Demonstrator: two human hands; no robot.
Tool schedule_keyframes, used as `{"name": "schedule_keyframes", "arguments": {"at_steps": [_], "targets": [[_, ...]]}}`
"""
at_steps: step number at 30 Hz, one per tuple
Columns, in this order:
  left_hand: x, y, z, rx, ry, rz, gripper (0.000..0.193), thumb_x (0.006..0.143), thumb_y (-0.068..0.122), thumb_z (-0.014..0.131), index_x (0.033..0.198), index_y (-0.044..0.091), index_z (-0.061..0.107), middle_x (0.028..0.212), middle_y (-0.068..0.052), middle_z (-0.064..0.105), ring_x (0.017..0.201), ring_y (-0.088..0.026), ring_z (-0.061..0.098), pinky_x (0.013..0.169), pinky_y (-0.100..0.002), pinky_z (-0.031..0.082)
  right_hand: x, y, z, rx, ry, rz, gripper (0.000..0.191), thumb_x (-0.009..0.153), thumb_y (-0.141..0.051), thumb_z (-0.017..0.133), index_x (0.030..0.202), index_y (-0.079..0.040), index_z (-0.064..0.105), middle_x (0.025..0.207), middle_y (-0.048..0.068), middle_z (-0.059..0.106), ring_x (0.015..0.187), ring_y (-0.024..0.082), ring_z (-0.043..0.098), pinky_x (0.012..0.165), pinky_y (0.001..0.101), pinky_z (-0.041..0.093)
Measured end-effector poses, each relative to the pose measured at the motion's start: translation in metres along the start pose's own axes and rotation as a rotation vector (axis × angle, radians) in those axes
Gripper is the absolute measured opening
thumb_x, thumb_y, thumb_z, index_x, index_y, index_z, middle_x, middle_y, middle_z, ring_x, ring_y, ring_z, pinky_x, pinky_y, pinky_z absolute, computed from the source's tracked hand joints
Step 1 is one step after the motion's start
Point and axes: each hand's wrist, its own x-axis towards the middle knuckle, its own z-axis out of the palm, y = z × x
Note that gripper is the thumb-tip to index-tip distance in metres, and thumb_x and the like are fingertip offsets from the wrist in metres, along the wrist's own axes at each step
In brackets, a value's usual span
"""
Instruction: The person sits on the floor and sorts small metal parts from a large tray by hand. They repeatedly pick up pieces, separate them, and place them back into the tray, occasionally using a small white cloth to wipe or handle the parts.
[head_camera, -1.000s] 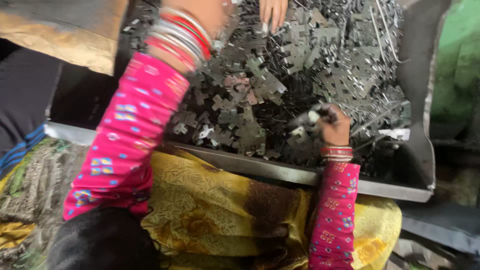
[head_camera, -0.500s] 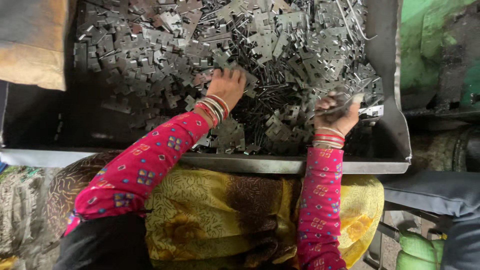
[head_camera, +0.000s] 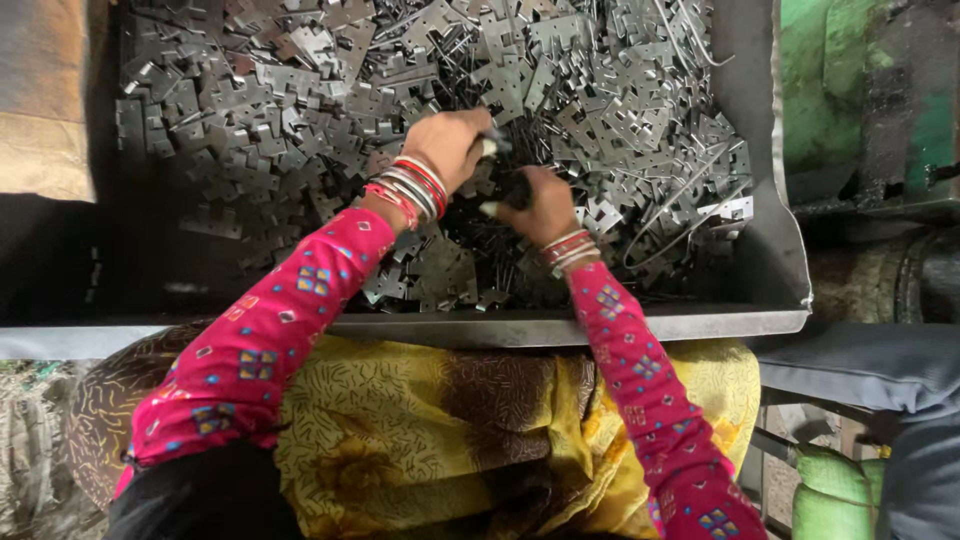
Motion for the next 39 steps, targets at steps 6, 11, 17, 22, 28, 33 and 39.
{"name": "schedule_keyframes", "arguments": {"at_steps": [6, 11, 17, 22, 28, 33, 39], "targets": [[0.000, -0.005, -0.011, -0.328, 0.185, 0.055, 0.016, 0.096, 0.012, 0.071, 0.107, 0.004, 0.063, 0.090, -0.020, 0.072, 0.083, -0.040, 0.071, 0.074, -0.049, 0.057, 0.008, 0.030, -0.005, 0.457, 0.067, 0.512, 0.044, 0.092, -0.045, 0.064, 0.097, -0.002, 0.070, 0.079, 0.012, 0.070, 0.062, 0.027, 0.070, 0.054, 0.0375, 0.056], [-0.004, 0.004, -0.037, -0.870, 0.035, -0.340, 0.015, 0.098, 0.017, 0.062, 0.105, 0.004, 0.064, 0.086, -0.012, 0.077, 0.066, -0.020, 0.077, 0.046, -0.033, 0.059, 0.001, 0.058, -0.040, 1.365, 0.346, 1.114, 0.052, 0.097, -0.050, 0.058, 0.103, 0.000, 0.074, 0.076, 0.010, 0.070, 0.057, 0.021, 0.067, 0.046, 0.0307, 0.052], [-0.010, 0.029, -0.065, -0.981, 0.012, -0.480, 0.022, 0.097, 0.015, 0.065, 0.113, 0.000, 0.070, 0.092, -0.013, 0.075, 0.059, -0.011, 0.068, 0.046, -0.029, 0.060, -0.013, 0.033, -0.024, 0.888, -0.111, 0.917, 0.040, 0.101, -0.041, 0.060, 0.105, -0.004, 0.075, 0.078, 0.010, 0.072, 0.060, 0.023, 0.064, 0.050, 0.0317, 0.050], [-0.032, 0.038, -0.070, -0.898, -0.057, -0.506, 0.029, 0.094, 0.014, 0.066, 0.121, 0.005, 0.067, 0.091, -0.011, 0.077, 0.053, -0.011, 0.063, 0.040, -0.026, 0.054, -0.021, 0.013, 0.002, 0.086, -0.487, 0.283, 0.037, 0.090, -0.037, 0.080, 0.098, -0.002, 0.073, 0.082, 0.016, 0.072, 0.077, 0.033, 0.070, 0.071, 0.0424, 0.054], [-0.048, 0.035, -0.077, -0.709, -0.045, -0.209, 0.022, 0.097, 0.012, 0.068, 0.116, 0.001, 0.072, 0.090, -0.013, 0.076, 0.062, -0.009, 0.064, 0.053, -0.026, 0.053, -0.020, 0.013, -0.008, 0.224, -0.178, 0.258, 0.028, 0.090, -0.025, 0.082, 0.105, -0.004, 0.072, 0.088, 0.013, 0.071, 0.076, 0.029, 0.068, 0.069, 0.0426, 0.055], [-0.043, 0.035, -0.085, -0.950, -0.059, -0.442, 0.025, 0.097, 0.012, 0.065, 0.119, 0.003, 0.070, 0.089, -0.011, 0.074, 0.054, -0.011, 0.062, 0.043, -0.027, 0.051, -0.014, 0.024, -0.047, 1.217, 0.258, 0.688, 0.022, 0.097, -0.028, 0.073, 0.101, -0.006, 0.068, 0.088, 0.009, 0.071, 0.075, 0.023, 0.069, 0.068, 0.0438, 0.057], [-0.043, 0.027, -0.069, -1.080, -0.065, -0.509, 0.023, 0.100, 0.014, 0.061, 0.117, 0.000, 0.066, 0.090, -0.012, 0.074, 0.058, -0.013, 0.068, 0.043, -0.029, 0.053, -0.011, 0.029, -0.052, 1.560, 0.375, 1.028, 0.033, 0.101, -0.037, 0.069, 0.099, -0.006, 0.059, 0.088, 0.011, 0.066, 0.082, 0.025, 0.066, 0.085, 0.0505, 0.064]]}}
